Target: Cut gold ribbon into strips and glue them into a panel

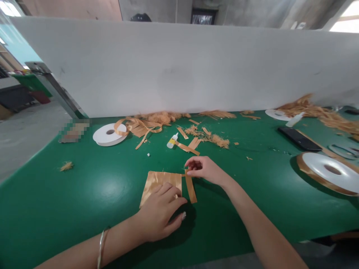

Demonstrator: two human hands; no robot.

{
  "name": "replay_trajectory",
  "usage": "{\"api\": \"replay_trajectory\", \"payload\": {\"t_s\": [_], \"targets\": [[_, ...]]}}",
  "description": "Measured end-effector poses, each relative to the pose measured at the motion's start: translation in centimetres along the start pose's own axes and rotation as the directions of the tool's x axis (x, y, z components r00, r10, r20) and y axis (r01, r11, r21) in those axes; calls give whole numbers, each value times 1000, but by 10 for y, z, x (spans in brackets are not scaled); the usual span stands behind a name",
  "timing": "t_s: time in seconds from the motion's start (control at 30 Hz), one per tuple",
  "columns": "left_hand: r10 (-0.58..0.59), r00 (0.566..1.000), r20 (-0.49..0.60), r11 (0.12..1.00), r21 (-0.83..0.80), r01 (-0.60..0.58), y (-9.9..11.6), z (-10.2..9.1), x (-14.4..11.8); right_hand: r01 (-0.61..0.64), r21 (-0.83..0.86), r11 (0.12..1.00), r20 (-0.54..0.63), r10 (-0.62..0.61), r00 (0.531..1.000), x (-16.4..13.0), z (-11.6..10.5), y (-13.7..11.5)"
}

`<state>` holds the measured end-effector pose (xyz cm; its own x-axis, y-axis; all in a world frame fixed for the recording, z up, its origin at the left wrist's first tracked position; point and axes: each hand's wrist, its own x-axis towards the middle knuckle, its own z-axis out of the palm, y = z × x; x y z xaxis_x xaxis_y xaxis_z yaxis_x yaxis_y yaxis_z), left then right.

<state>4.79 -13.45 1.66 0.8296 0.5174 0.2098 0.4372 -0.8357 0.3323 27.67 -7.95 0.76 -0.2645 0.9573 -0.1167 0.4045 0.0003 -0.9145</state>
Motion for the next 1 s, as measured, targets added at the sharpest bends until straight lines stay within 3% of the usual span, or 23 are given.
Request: {"api": "replay_trajectory", "payload": {"t_s": [0.1,0.3,0.67,1.0], "targets": [[51,997,59,993,105,-57,-2,4,-1,5,-65,998,-4,-5,1000,2,5,1],[74,987,143,986,139,-94,-5,11,-5,3,-242,970,-18,-7,1000,-1,9,-7],[116,986,121,977,162,-135,-6,12,-4,18,-328,944,-116,-59,991,3,18,-2],[134,985,111,977,150,-150,-4,11,-3,130,-488,863,-64,-183,981,6,16,4]]}}
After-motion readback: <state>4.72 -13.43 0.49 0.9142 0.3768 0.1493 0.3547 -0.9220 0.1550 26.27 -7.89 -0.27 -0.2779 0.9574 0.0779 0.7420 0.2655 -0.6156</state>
